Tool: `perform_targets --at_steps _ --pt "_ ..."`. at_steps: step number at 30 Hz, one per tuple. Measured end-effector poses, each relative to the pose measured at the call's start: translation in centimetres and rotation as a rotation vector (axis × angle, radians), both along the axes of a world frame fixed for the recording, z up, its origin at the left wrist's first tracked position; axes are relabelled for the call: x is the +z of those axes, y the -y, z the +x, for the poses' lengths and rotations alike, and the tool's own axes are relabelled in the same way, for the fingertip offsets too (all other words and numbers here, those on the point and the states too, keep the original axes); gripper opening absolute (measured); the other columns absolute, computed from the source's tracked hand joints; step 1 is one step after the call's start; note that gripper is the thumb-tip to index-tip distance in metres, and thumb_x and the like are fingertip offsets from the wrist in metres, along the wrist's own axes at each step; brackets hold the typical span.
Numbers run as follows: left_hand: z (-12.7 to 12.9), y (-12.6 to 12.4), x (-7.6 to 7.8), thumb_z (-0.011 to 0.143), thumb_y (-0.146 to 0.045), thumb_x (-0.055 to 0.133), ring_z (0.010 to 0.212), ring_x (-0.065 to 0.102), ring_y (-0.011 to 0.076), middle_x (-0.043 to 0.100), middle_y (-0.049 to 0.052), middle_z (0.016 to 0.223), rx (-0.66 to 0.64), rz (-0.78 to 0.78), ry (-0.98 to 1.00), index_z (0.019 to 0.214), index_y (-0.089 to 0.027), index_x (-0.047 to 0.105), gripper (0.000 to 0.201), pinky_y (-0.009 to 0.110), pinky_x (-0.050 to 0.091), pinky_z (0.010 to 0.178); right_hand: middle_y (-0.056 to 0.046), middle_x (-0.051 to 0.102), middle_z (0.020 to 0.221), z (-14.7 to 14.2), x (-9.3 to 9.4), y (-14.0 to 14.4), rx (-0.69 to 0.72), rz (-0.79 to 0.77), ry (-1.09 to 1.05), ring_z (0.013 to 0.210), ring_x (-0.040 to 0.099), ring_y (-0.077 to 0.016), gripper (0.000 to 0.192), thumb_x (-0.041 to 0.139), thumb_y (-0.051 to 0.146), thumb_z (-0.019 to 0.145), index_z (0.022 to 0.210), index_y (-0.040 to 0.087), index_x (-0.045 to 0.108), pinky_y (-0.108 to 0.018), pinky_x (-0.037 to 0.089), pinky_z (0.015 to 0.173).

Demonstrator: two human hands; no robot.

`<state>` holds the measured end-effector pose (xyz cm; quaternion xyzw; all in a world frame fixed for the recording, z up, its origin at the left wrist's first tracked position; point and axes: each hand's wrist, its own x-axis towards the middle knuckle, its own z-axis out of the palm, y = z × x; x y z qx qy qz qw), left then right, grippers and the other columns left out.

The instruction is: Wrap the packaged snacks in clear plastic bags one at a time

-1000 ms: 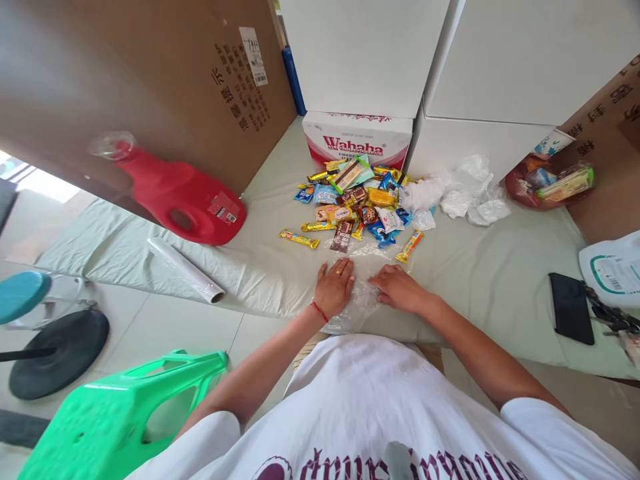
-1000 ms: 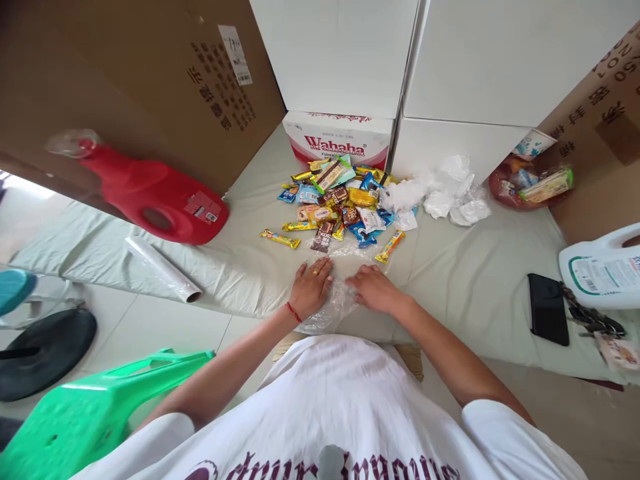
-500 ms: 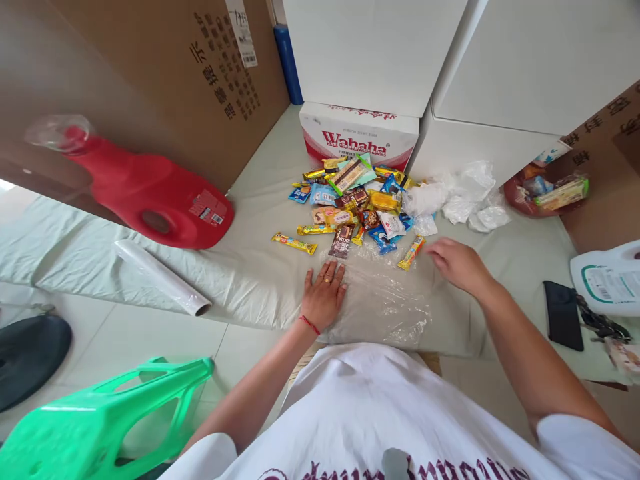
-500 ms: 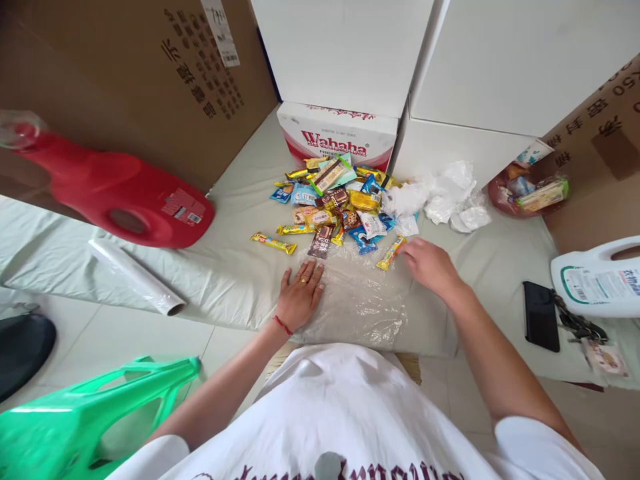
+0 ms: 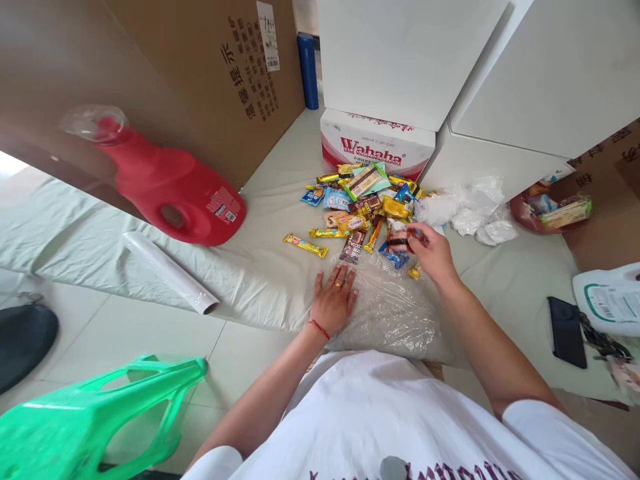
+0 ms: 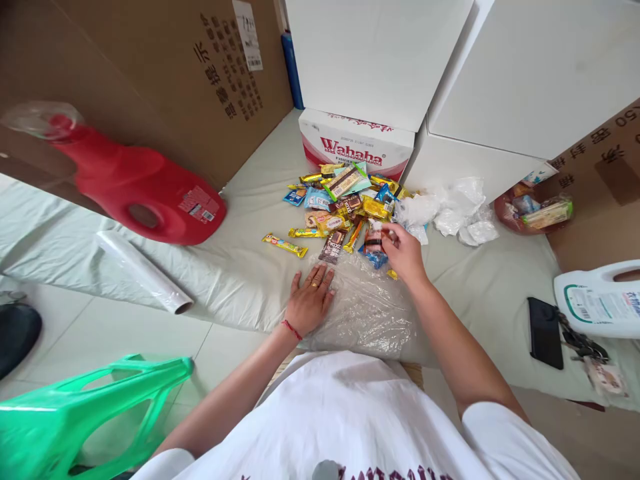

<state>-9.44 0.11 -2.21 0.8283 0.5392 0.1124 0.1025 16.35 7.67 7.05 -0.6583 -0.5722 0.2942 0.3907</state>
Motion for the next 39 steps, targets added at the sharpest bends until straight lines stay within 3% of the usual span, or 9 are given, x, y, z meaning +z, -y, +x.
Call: perform_targets --at_steps 3,5,10,16,20,25,29,34,39 --pt "0.0 0.0 0.0 0.106 -0.04 0.031 0.154 0.035 0.0279 0.037 0.011 0.166 -0.002 0.003 0.012 0.157 -0.023 0.044 0.055 0.062 0.016 0.127 0.0 0.062 0.08 -0.2 -1.7 5.3 0.045 -0.248 -0.404 0.055 0.049 -0.0134 0.041 0.071 0.05 0.082 0.117 0.029 0.069 -0.025 0.039 0.049" --pt "0.0 0.0 0.0 0.107 -0.039 0.03 0.154 0.035 0.0279 0.036 0.011 0.166 0.0 0.006 0.012 0.157 -0.023 0.043 0.055 0.062 0.017 0.127 -0.001 0.063 0.082 -1.1 -3.7 8.1 0.129 -0.335 -0.391 0.057 0.051 -0.0142 0.039 0.069 0.051 0.084 0.116 0.029 0.069 -0.025 0.04 0.049" --pt "0.0 0.0 0.1 0.107 -0.034 0.028 0.154 0.035 0.0273 0.037 0.011 0.166 0.0 0.007 0.005 0.158 -0.023 0.042 0.054 0.062 0.016 0.127 -0.012 0.064 0.123 -2.3 -4.7 9.6 0.239 -0.236 0.401 0.091 0.065 -0.0241 0.029 0.057 0.037 0.094 0.115 0.026 0.075 -0.037 0.052 0.078" --pt "-0.1 0.0 0.0 0.107 -0.035 0.029 0.154 0.035 0.027 0.038 0.011 0.165 -0.002 0.011 0.0 0.158 -0.024 0.042 0.054 0.06 0.014 0.128 -0.016 0.066 0.125 -3.5 0.6 -3.5 0.376 0.1 0.864 0.121 0.051 -0.0347 0.044 0.038 0.02 0.103 0.138 0.02 0.064 -0.046 0.043 0.1" --pt "-0.2 0.0 -0.1 0.107 -0.036 0.029 0.155 0.034 0.0263 0.038 0.011 0.165 -0.002 0.006 -0.01 0.158 -0.023 0.042 0.054 0.061 0.015 0.128 -0.015 0.055 0.151 -5.0 0.9 -13.4 0.597 0.097 1.024 0.139 0.037 -0.0378 0.057 0.056 0.016 0.092 0.149 0.016 0.053 -0.057 0.025 0.115" --pt "-0.2 0.0 0.0 0.108 -0.038 0.028 0.155 0.033 0.0243 0.038 0.008 0.166 0.002 -0.003 -0.018 0.157 -0.024 0.043 0.053 0.059 0.018 0.128 -0.017 0.067 0.134 -4.5 0.8 -17.1 0.673 -0.008 1.081 0.126 0.053 -0.0371 0.055 0.069 0.031 0.087 0.14 0.017 0.061 -0.052 0.036 0.108" --pt "-0.2 0.0 0.1 0.108 -0.038 0.029 0.155 0.034 0.0243 0.038 0.008 0.165 0.011 -0.002 -0.021 0.156 -0.024 0.045 0.053 0.058 0.017 0.128 -0.016 0.073 0.117 -1.6 2.4 -14.9 0.51 0.157 0.754 0.107 0.065 -0.0318 0.045 0.05 0.043 0.101 0.131 0.015 0.066 -0.043 0.048 0.094" --pt "-0.2 0.0 0.0 0.107 -0.037 0.029 0.155 0.034 0.0256 0.038 0.009 0.166 0.001 0.005 -0.013 0.156 -0.024 0.044 0.053 0.06 0.017 0.127 -0.009 0.073 0.124 2.2 2.9 -7.0 0.248 0.365 0.214 0.111 0.066 -0.0263 0.06 0.038 0.063 0.104 0.135 0.021 0.067 -0.039 0.051 0.096" --pt "-0.3 -0.3 0.2 0.107 -0.033 0.03 0.154 0.036 0.028 0.04 0.012 0.164 -0.003 0.004 -0.013 0.158 -0.023 0.042 0.053 0.062 0.02 0.125 -0.006 0.077 0.097 1.3 -0.7 1.6 0.724 0.027 0.164 0.087 0.067 -0.0204 0.049 0.047 0.058 0.104 0.12 0.023 0.077 -0.034 0.05 0.085"
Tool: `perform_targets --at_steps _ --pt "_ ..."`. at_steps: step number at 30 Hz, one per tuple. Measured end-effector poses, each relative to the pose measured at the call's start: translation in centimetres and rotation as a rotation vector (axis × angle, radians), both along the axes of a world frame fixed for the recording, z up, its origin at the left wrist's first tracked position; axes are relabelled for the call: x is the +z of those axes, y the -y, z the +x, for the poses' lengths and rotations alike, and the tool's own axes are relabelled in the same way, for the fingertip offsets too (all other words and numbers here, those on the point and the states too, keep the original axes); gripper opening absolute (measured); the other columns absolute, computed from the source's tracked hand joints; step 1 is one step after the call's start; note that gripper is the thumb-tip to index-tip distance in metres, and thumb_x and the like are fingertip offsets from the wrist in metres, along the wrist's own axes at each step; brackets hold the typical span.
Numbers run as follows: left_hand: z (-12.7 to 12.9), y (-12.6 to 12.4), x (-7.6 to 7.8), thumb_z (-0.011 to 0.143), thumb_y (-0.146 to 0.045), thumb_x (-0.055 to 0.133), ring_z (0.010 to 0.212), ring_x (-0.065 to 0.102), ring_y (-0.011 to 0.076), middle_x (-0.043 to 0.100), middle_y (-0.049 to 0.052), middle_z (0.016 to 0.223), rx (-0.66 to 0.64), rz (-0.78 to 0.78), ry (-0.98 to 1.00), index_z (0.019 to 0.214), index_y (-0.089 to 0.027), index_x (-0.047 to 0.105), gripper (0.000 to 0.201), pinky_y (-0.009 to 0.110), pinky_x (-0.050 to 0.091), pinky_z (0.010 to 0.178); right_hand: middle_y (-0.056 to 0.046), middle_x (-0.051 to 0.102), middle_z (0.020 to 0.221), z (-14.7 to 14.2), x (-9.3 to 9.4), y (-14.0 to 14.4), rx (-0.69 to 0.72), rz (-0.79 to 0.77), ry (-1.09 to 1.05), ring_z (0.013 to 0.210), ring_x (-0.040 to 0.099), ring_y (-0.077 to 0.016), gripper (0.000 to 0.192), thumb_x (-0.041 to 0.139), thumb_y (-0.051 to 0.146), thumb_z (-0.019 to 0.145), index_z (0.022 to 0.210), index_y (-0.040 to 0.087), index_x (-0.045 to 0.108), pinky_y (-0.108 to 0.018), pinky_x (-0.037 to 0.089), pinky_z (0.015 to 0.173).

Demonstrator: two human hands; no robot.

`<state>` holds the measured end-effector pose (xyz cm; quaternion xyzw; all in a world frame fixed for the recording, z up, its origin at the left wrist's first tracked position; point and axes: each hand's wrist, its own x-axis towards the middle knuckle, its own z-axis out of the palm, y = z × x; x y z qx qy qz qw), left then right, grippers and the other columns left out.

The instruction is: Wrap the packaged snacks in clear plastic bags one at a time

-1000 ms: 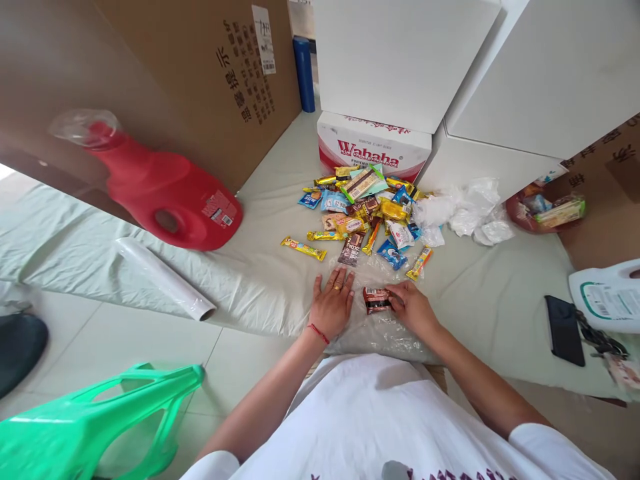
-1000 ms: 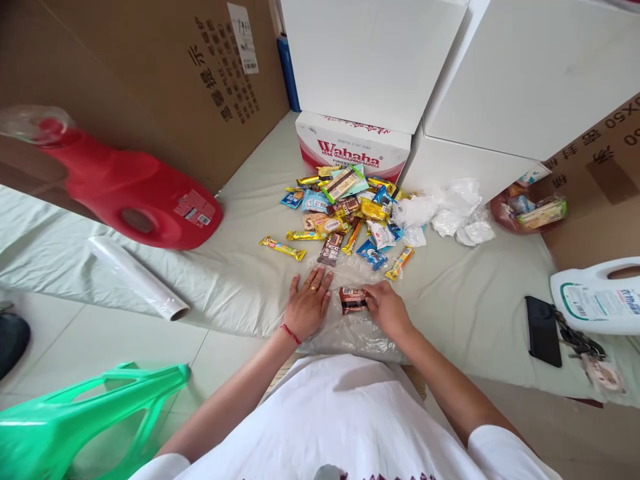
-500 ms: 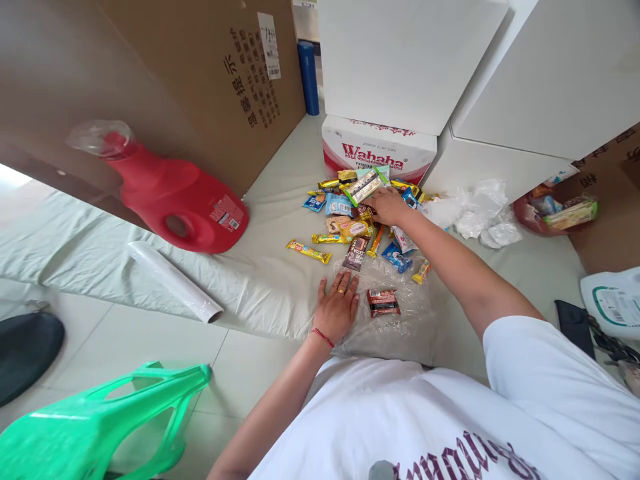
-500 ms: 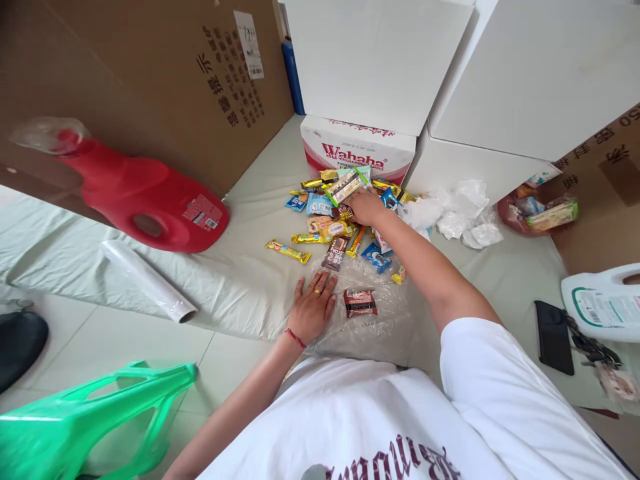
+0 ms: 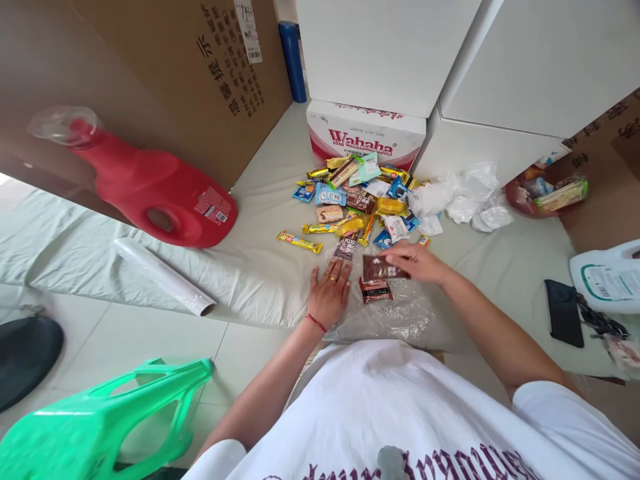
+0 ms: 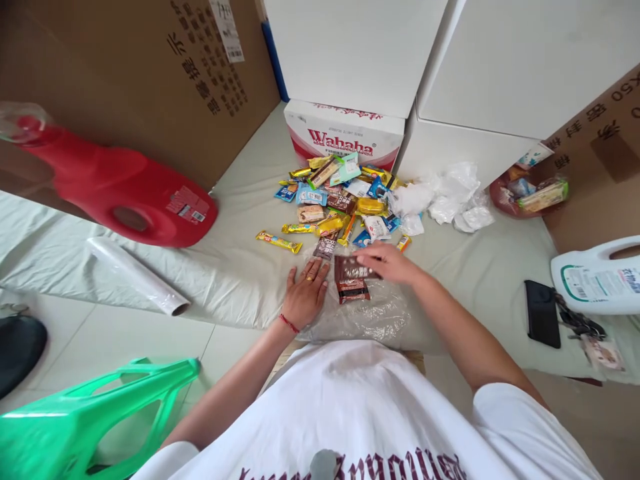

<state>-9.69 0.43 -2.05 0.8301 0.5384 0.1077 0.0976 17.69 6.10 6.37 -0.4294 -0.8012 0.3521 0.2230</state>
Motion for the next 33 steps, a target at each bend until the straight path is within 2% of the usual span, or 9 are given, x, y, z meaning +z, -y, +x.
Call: perform_targets --at_steps 3,7,12,16,20,22,24,28,33 --pt "0.0 -0.2 0.1 0.107 -0.033 0.03 0.153 0.037 0.0286 0.041 0.012 0.164 -0.004 0.001 -0.009 0.157 -0.023 0.044 0.053 0.063 0.02 0.125 -0.009 0.074 0.095 -1.8 -2.3 2.9 0.072 0.039 0.186 0.092 0.061 -0.0218 0.047 0.043 0.049 0.107 0.117 0.021 0.079 -0.038 0.045 0.092" --pt "0.0 -0.3 -0.1 0.106 -0.032 0.031 0.153 0.037 0.0295 0.04 0.012 0.165 0.014 0.001 0.002 0.155 -0.023 0.047 0.052 0.061 0.024 0.123 -0.015 0.066 0.123 -2.8 -3.4 4.8 -0.12 0.199 0.438 0.115 0.051 -0.03 0.046 0.048 0.051 0.104 0.13 0.022 0.072 -0.046 0.039 0.102" --pt "-1.0 -1.3 -0.6 0.106 -0.03 0.03 0.151 0.039 0.031 0.041 0.015 0.164 0.006 0.035 0.098 0.152 -0.019 0.048 0.051 0.06 0.033 0.119 -0.017 0.064 0.13 -3.3 -3.6 5.6 0.075 0.265 0.475 0.133 0.043 -0.0359 0.067 0.068 0.055 0.092 0.146 0.017 0.056 -0.057 0.028 0.116" --pt "-3.6 -0.7 0.1 0.102 -0.024 0.04 0.149 0.042 0.0322 0.053 0.018 0.153 -0.036 0.217 0.263 0.142 -0.017 0.056 0.044 0.059 0.041 0.117 -0.02 0.056 0.143 -1.9 -3.1 7.1 0.035 0.305 0.381 0.137 0.042 -0.0363 0.073 0.07 0.052 0.092 0.151 0.015 0.049 -0.062 0.027 0.119" --pt "-6.3 3.4 0.7 0.096 -0.029 0.058 0.145 0.048 0.0327 0.063 0.014 0.14 -0.378 0.339 0.363 0.136 -0.024 0.057 0.041 0.058 0.047 0.114 -0.017 0.057 0.139 2.3 -2.9 12.1 0.123 0.3 0.233 0.133 0.047 -0.0316 0.057 0.065 0.043 0.096 0.147 0.02 0.053 -0.055 0.042 0.112" --pt "-7.1 5.4 0.3 0.094 -0.034 0.065 0.146 0.047 0.0343 0.064 0.013 0.139 -0.61 0.29 0.324 0.128 -0.025 0.061 0.036 0.058 0.048 0.114 -0.017 0.058 0.139 4.2 -4.1 15.1 0.211 0.242 0.234 0.132 0.05 -0.03 0.051 0.066 0.037 0.095 0.143 0.02 0.057 -0.052 0.048 0.108" --pt "-7.7 6.5 -0.5 0.094 -0.028 0.066 0.148 0.046 0.0332 0.065 0.012 0.139 -0.702 0.241 0.266 0.118 -0.024 0.064 0.025 0.057 0.046 0.116 -0.016 0.06 0.138 5.5 -6.2 17.3 0.194 0.229 0.204 0.132 0.051 -0.0287 0.042 0.064 0.032 0.097 0.138 0.022 0.062 -0.051 0.05 0.107" --pt "-8.8 5.9 -0.9 0.098 -0.014 0.055 0.137 0.058 0.0244 0.073 0.009 0.13 -0.626 0.068 0.352 0.111 -0.023 0.067 0.02 0.049 0.045 0.118 -0.011 0.07 0.121 5.9 -8.8 18.3 0.073 0.22 -0.023 0.12 0.061 -0.0232 0.019 0.057 0.03 0.103 0.112 0.024 0.072 -0.046 0.052 0.104" --pt "-9.0 1.6 1.8 0.102 -0.037 0.048 0.09 0.075 0.0187 0.079 0.007 0.098 -0.24 -0.36 0.511 0.101 -0.021 0.07 0.027 0.03 0.059 0.081 -0.008 0.071 0.094 5.5 -5.8 13.8 -0.035 -0.008 -0.049 0.091 0.066 -0.0193 0.033 0.043 0.039 0.108 0.094 0.02 0.067 -0.035 0.054 0.085"
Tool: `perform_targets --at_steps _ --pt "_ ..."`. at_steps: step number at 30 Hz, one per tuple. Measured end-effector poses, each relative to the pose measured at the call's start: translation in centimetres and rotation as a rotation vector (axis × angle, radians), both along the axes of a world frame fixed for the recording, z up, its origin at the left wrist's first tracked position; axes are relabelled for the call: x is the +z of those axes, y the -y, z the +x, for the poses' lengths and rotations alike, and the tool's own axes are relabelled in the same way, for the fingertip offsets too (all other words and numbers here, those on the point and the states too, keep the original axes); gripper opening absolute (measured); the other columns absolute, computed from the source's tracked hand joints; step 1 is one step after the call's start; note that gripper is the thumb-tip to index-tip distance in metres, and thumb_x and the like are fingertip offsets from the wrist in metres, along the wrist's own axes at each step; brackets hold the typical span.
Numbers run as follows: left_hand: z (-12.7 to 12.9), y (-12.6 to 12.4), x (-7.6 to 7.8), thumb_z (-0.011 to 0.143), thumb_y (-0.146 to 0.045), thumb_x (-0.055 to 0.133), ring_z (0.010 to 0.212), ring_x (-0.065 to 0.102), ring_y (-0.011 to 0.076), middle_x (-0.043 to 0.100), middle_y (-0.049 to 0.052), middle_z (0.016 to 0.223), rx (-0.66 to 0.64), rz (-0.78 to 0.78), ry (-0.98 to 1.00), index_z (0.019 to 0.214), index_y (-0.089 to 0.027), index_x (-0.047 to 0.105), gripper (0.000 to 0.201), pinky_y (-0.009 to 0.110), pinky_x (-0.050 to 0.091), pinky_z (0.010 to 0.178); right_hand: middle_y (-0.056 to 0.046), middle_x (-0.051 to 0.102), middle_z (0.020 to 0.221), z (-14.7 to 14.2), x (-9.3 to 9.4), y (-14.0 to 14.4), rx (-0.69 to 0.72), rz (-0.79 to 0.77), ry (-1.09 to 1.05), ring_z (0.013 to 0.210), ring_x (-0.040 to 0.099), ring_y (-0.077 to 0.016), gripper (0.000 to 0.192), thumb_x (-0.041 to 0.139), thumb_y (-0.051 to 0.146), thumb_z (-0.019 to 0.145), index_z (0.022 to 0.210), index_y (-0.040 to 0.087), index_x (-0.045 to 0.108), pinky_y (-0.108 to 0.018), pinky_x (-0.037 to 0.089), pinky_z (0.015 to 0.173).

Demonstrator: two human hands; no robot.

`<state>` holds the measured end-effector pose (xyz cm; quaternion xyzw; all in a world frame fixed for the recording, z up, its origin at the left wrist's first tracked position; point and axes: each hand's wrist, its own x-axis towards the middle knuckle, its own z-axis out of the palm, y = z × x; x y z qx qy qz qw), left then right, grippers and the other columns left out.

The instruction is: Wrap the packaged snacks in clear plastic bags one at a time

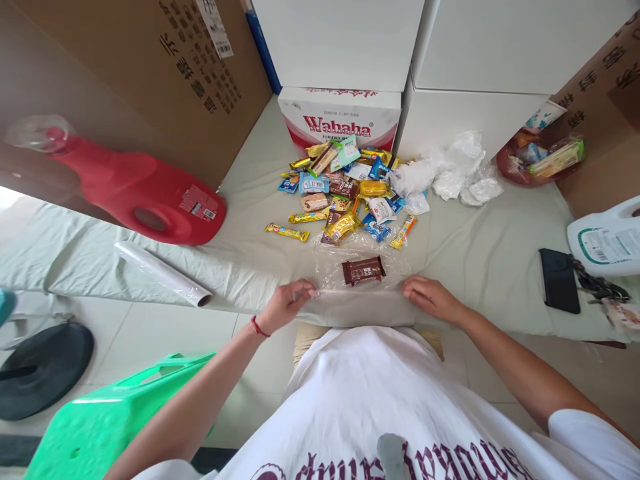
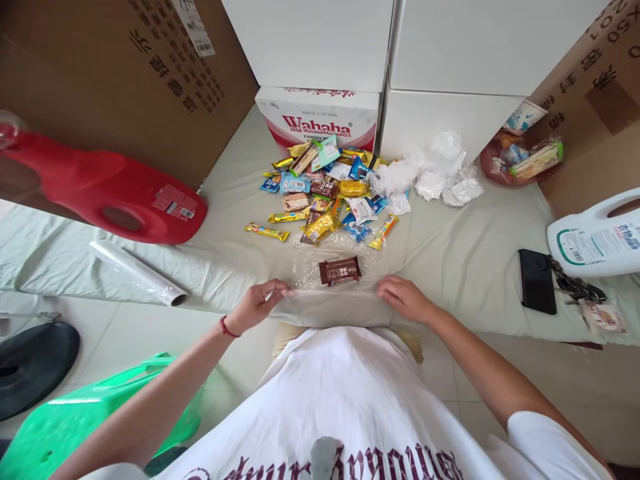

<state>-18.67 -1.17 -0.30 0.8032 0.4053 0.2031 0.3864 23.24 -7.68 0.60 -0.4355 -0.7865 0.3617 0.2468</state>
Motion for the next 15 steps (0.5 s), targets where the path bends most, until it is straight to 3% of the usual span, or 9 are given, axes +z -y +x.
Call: perform_targets --at_steps 2,5,8,10,12,14,15 --pt "0.9 -2.7 0.6 0.1 -0.044 0.045 0.077 0.071 0.0174 0.077 0.004 0.087 0.077 -0.066 -0.05 0.093 -0.021 0.068 0.033 0.029 0.057 0.074 -0.007 0.069 0.09 -0.1 1.3 -2.9 -0.092 -0.074 0.073 0.084 0.065 -0.0185 0.038 0.039 0.042 0.107 0.091 0.019 0.065 -0.031 0.052 0.077" --pt "2.8 -7.1 0.4 0.093 -0.047 0.052 0.072 0.066 0.0195 0.072 0.004 0.077 0.211 0.023 -0.194 0.085 -0.022 0.067 0.03 0.034 0.056 0.072 -0.007 0.068 0.089 -0.5 2.2 -7.0 -0.268 -0.097 0.402 0.079 0.063 -0.0195 0.035 0.042 0.038 0.104 0.088 0.018 0.067 -0.029 0.047 0.071" --pt "4.1 -10.1 0.1 0.088 -0.047 0.06 0.086 0.063 0.0245 0.068 0.009 0.084 0.356 0.155 -0.255 0.081 -0.022 0.066 0.027 0.042 0.053 0.085 -0.013 0.069 0.1 -1.1 2.9 -9.9 -0.378 -0.069 0.761 0.084 0.063 -0.0242 0.027 0.049 0.032 0.1 0.093 0.018 0.071 -0.031 0.044 0.07" --pt "4.3 -10.4 0.5 0.093 -0.045 0.056 0.102 0.06 0.0277 0.066 0.012 0.095 0.475 0.269 -0.24 0.087 -0.019 0.068 0.029 0.046 0.049 0.097 -0.016 0.069 0.106 -1.7 3.8 -11.2 -0.428 0.033 0.828 0.095 0.062 -0.0292 0.028 0.048 0.03 0.1 0.101 0.018 0.073 -0.034 0.044 0.073" --pt "4.3 -9.0 1.5 0.101 -0.039 0.045 0.113 0.055 0.0304 0.064 0.014 0.106 0.599 0.406 -0.209 0.1 -0.016 0.068 0.032 0.05 0.044 0.104 -0.018 0.068 0.111 -2.7 4.9 -12.5 -0.423 0.191 0.785 0.108 0.057 -0.0336 0.033 0.044 0.03 0.102 0.114 0.016 0.072 -0.038 0.045 0.081" --pt "4.9 -6.5 2.7 0.104 -0.031 0.037 0.116 0.053 0.0307 0.063 0.015 0.112 0.636 0.526 -0.164 0.11 -0.016 0.068 0.036 0.051 0.044 0.103 -0.019 0.068 0.116 -4.2 5.7 -14.1 -0.311 0.282 0.73 0.114 0.052 -0.0361 0.037 0.047 0.034 0.102 0.125 0.014 0.069 -0.042 0.043 0.089" --pt "5.6 -5.1 3.2 0.104 -0.028 0.035 0.113 0.055 0.0288 0.064 0.014 0.112 0.59 0.56 -0.149 0.113 -0.017 0.069 0.036 0.05 0.045 0.101 -0.019 0.069 0.117 -5.1 5.8 -14.9 -0.232 0.283 0.723 0.116 0.051 -0.0369 0.039 0.052 0.037 0.101 0.127 0.014 0.068 -0.044 0.043 0.092"
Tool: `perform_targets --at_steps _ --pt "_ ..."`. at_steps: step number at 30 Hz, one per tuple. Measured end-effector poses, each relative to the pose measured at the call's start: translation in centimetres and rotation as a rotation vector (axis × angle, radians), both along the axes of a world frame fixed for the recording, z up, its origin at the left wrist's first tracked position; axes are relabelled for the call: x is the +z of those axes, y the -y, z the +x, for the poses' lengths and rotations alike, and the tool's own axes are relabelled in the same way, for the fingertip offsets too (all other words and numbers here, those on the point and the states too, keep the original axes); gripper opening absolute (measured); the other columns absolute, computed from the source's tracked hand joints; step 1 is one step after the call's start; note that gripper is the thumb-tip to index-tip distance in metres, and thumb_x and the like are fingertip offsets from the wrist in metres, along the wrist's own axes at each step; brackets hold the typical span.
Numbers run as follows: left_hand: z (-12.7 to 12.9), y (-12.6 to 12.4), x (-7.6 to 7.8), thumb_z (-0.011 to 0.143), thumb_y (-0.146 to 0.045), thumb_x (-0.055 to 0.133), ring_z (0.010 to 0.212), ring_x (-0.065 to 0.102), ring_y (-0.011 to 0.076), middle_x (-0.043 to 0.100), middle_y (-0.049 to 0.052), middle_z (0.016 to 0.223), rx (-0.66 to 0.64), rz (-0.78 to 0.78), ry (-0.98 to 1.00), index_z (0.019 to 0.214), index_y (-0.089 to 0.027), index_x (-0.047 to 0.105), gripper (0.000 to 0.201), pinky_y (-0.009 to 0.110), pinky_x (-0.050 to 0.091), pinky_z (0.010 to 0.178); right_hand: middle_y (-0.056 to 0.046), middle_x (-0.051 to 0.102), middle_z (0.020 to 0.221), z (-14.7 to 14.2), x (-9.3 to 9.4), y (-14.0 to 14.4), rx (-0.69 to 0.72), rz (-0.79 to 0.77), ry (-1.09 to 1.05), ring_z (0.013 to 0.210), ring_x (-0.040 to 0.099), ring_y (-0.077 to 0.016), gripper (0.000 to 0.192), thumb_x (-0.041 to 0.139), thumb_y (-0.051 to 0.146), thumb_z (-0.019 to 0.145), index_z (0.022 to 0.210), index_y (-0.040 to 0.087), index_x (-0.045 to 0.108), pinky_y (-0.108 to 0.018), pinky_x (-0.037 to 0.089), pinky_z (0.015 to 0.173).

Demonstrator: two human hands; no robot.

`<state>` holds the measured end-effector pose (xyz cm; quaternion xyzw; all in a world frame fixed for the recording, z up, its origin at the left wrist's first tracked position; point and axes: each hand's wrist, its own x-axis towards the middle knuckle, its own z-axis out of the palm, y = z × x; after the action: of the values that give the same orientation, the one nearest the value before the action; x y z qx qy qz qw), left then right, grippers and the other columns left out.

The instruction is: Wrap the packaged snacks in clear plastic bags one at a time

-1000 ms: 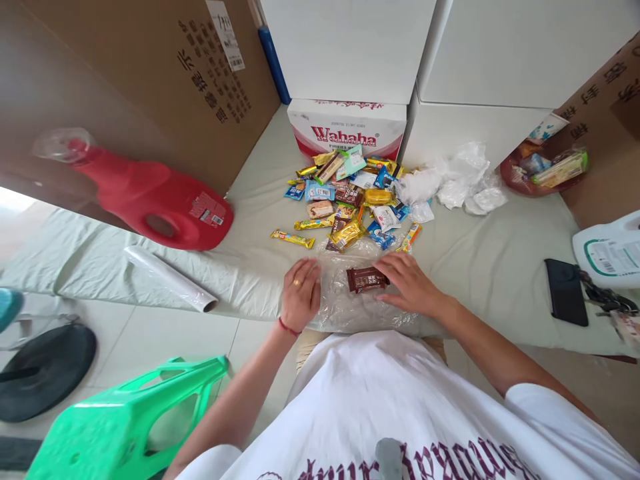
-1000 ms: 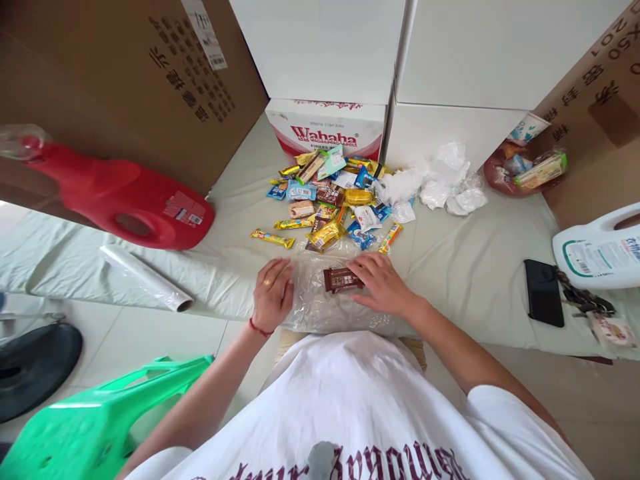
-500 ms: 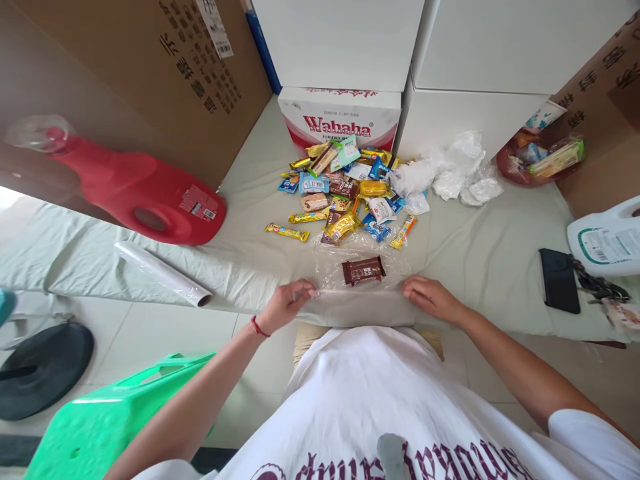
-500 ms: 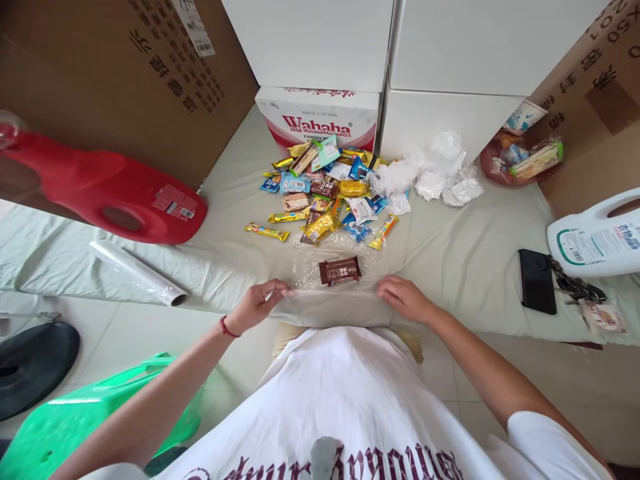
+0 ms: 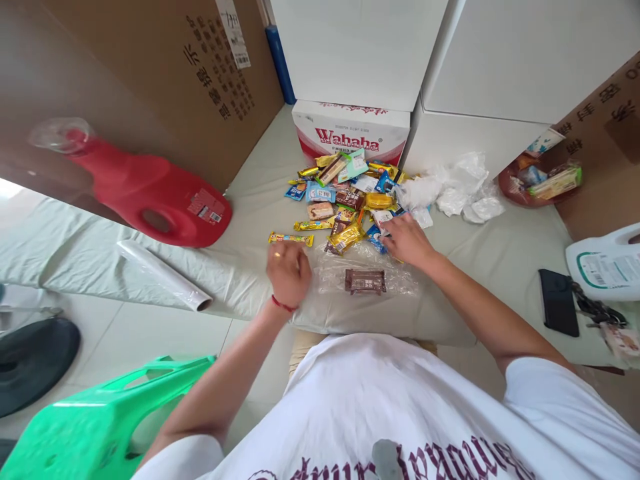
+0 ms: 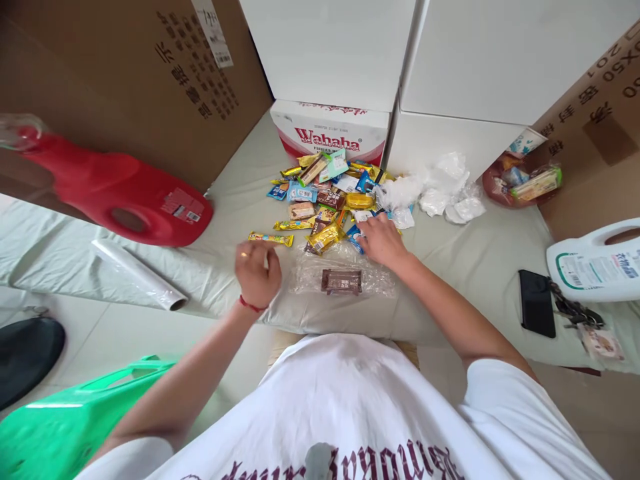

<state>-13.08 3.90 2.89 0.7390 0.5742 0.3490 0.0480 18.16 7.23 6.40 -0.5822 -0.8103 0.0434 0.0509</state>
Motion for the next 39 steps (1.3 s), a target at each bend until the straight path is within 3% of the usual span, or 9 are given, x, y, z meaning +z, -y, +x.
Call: perform_targets --at_steps 3,5,11,18,22,26,29,33,39 --pt "3.4 3.4 0.5 0.102 -0.025 0.039 0.1 0.059 0.024 0.068 0.01 0.113 -0.416 -0.074 -0.154 0.122 -0.025 0.07 0.037 0.043 0.049 0.091 -0.02 0.071 0.113 -2.7 -0.5 -2.5 0.087 -0.152 0.077 0.117 0.051 -0.0397 0.04 0.065 0.04 0.093 0.12 0.011 0.072 -0.046 0.042 0.094" --pt "5.8 4.3 0.1 0.101 -0.026 0.044 0.097 0.058 0.0255 0.069 0.011 0.11 -0.49 -0.159 -0.266 0.126 -0.026 0.071 0.036 0.042 0.047 0.085 -0.021 0.074 0.106 -3.7 -1.0 -3.8 0.066 -0.233 0.132 0.114 0.055 -0.0387 0.029 0.067 0.033 0.091 0.108 0.011 0.075 -0.044 0.042 0.091" --pt "8.3 3.5 -1.3 0.1 -0.026 0.048 0.099 0.058 0.0291 0.069 0.012 0.096 -0.454 -0.286 -0.405 0.127 -0.024 0.071 0.035 0.042 0.044 0.08 -0.006 0.075 0.086 -2.3 0.0 -3.6 0.112 -0.319 0.029 0.089 0.063 -0.0236 0.014 0.066 0.024 0.09 0.097 0.019 0.077 -0.03 0.039 0.073" --pt "8.2 4.3 -1.9 0.097 -0.02 0.052 0.093 0.063 0.0282 0.074 0.012 0.089 -0.412 -0.323 -0.378 0.106 -0.019 0.077 0.026 0.041 0.047 0.079 -0.006 0.073 0.088 -2.0 0.1 5.2 0.482 -0.18 -0.271 0.081 0.056 -0.0198 0.03 0.047 0.028 0.104 0.114 0.023 0.076 -0.031 0.039 0.08" --pt "6.5 3.8 -3.3 0.094 -0.02 0.054 0.089 0.066 0.0251 0.075 0.009 0.085 -0.433 -0.403 -0.121 0.092 -0.02 0.078 0.025 0.037 0.051 0.079 -0.009 0.071 0.092 -2.1 -2.3 7.7 0.542 -0.168 -0.148 0.083 0.05 -0.022 0.041 0.041 0.024 0.106 0.14 0.024 0.064 -0.033 0.038 0.074" --pt "2.4 2.6 -3.9 0.096 -0.027 0.044 0.071 0.065 0.0192 0.071 0.003 0.074 -0.292 -0.541 0.287 0.107 -0.018 0.077 0.036 0.033 0.054 0.074 -0.008 0.069 0.086 -2.1 -3.7 7.9 0.564 -0.219 0.008 0.087 0.051 -0.0234 0.05 0.048 0.016 0.101 0.149 0.028 0.057 -0.034 0.034 0.074" --pt "0.7 1.5 -2.6 0.088 -0.028 0.047 0.094 0.067 0.0236 0.075 0.008 0.101 -0.194 -0.414 0.295 0.128 -0.018 0.068 0.046 0.04 0.054 0.089 -0.009 0.07 0.088 -2.4 -3.8 7.9 0.536 -0.227 0.031 0.091 0.052 -0.0245 0.052 0.05 0.015 0.1 0.149 0.031 0.057 -0.035 0.031 0.074" --pt "2.5 -0.1 0.2 0.073 -0.019 0.053 0.15 0.035 0.0315 0.056 0.007 0.152 -0.549 -0.293 -0.078 0.156 -0.026 0.043 0.083 0.054 0.023 0.125 -0.008 0.071 0.089 -2.7 -3.6 7.8 0.551 -0.227 0.026 0.091 0.051 -0.0249 0.052 0.05 0.016 0.099 0.147 0.035 0.058 -0.035 0.03 0.075" --pt "4.2 -3.1 2.1 0.071 -0.012 0.057 0.125 0.058 0.03 0.075 0.006 0.097 -0.866 -0.33 -0.344 0.13 -0.031 0.069 0.063 0.056 0.019 0.121 -0.006 0.071 0.091 -2.5 -3.5 7.6 0.562 -0.245 0.024 0.091 0.051 -0.0237 0.055 0.051 0.013 0.098 0.148 0.034 0.057 -0.035 0.029 0.075"
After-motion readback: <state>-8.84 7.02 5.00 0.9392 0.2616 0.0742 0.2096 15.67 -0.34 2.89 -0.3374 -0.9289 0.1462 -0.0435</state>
